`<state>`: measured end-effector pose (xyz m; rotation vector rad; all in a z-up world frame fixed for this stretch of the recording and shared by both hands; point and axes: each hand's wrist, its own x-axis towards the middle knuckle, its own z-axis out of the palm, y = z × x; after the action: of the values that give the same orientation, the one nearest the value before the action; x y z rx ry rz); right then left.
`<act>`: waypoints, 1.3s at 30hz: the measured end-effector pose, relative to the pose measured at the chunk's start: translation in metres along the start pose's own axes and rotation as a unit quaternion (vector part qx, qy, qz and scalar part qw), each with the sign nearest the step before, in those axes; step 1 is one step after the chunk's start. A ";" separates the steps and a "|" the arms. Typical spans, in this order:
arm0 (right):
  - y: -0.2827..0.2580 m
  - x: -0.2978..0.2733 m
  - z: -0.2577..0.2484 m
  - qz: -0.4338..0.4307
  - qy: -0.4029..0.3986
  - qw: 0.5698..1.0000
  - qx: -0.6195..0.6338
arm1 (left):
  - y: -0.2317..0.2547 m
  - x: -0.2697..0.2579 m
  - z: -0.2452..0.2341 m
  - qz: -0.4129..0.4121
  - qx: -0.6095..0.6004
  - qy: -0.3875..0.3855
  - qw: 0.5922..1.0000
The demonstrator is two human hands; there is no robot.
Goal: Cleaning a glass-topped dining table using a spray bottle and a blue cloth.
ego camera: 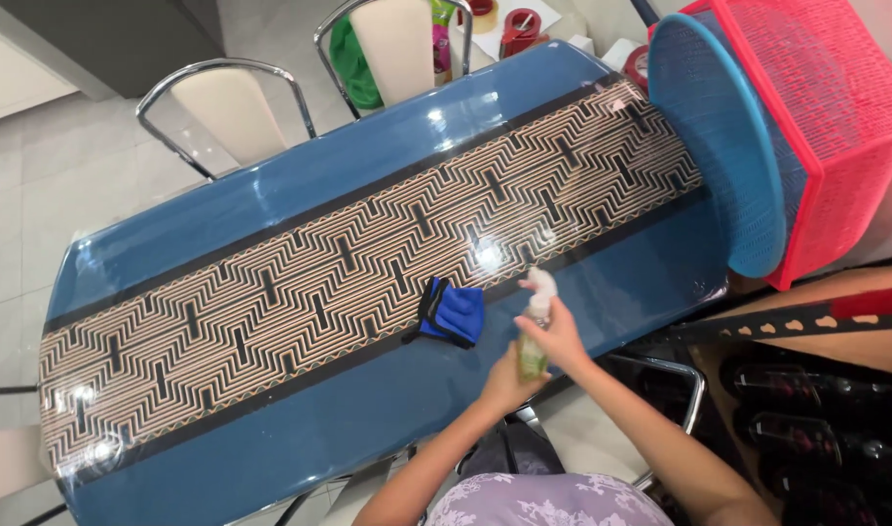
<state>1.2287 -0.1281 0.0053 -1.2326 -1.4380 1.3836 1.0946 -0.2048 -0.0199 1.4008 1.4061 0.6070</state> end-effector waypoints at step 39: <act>0.049 0.008 0.032 0.144 -0.163 0.964 -0.155 | -0.217 -0.021 -0.212 0.084 -0.413 0.449 0.788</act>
<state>1.2019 -0.1306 -0.0475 -1.5121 -1.8109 1.6622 0.8113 -0.2047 -0.1304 0.4741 1.3803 1.9171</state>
